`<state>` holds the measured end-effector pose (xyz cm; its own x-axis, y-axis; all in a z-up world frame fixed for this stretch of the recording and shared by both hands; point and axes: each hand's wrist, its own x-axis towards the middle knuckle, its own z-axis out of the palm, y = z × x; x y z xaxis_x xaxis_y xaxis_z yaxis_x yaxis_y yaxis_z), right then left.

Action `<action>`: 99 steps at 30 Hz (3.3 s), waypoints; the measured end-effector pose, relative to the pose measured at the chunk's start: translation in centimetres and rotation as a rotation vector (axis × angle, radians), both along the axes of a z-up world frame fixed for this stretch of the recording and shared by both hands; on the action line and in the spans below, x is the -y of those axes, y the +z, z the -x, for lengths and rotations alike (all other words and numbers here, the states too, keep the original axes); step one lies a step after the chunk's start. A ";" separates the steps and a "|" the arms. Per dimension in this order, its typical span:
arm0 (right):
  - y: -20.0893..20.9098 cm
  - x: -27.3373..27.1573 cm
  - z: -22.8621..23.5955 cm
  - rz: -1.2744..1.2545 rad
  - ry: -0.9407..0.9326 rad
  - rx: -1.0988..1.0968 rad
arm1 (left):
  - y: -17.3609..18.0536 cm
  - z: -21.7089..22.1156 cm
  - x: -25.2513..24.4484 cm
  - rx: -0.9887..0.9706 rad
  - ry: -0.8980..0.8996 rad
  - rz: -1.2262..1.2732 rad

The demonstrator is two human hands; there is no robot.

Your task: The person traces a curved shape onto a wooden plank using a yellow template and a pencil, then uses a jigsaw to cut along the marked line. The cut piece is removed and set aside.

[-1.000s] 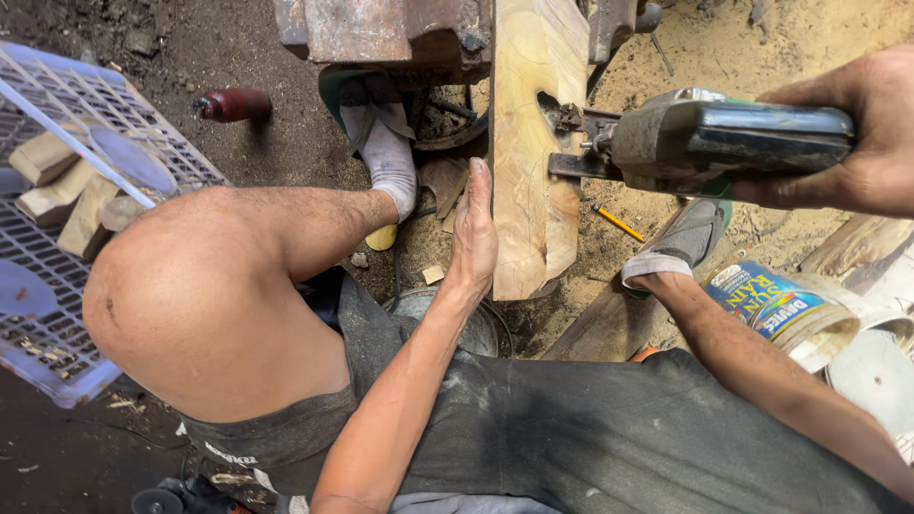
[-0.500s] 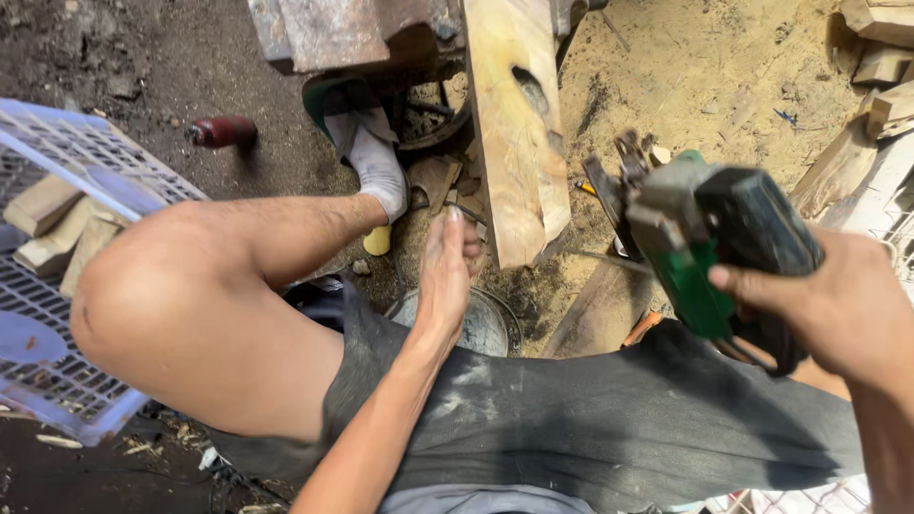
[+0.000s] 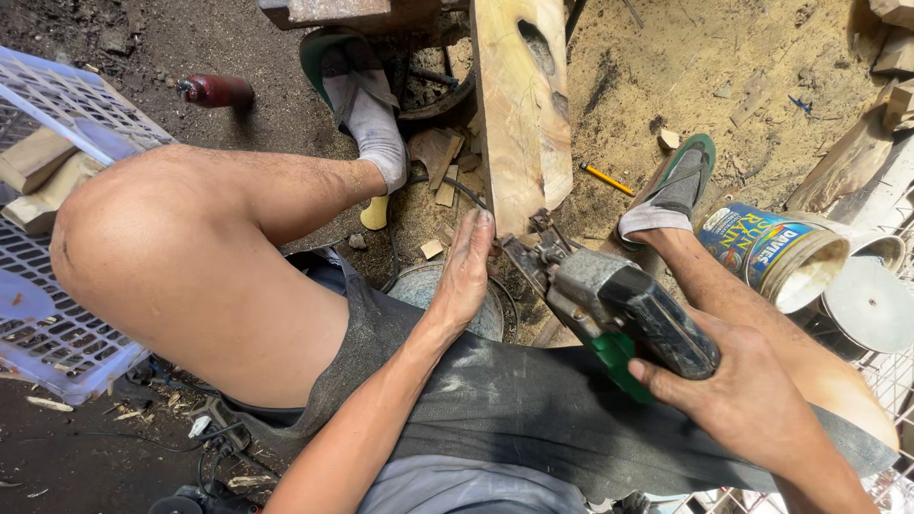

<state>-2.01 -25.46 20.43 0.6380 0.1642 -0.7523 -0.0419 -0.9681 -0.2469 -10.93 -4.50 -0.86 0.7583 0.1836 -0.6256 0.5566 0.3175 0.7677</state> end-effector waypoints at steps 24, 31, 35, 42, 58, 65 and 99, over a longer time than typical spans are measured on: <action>0.5 -4.6 -1.5 -0.342 0.229 0.094 | -1.0 -0.4 1.3 0.028 -0.004 -0.054; -0.3 -2.7 -1.0 -0.091 0.119 0.067 | -0.7 -0.4 1.1 0.090 0.036 -0.140; -0.1 -3.4 -1.0 -0.180 -0.003 0.008 | -0.4 -0.4 0.9 0.093 0.058 -0.137; 0.2 -4.1 -0.9 -0.304 0.225 0.172 | -0.6 -0.4 1.1 0.134 0.082 -0.189; -0.3 -3.1 -1.1 0.018 -0.003 0.012 | 0.0 -0.5 0.9 0.111 0.074 -0.204; -0.2 -3.1 -1.4 0.052 -0.005 -0.002 | -0.2 -0.5 1.1 0.161 0.087 -0.262; -0.1 -5.6 -0.7 -0.050 -0.019 0.012 | -0.3 -1.1 1.1 0.087 0.105 -0.297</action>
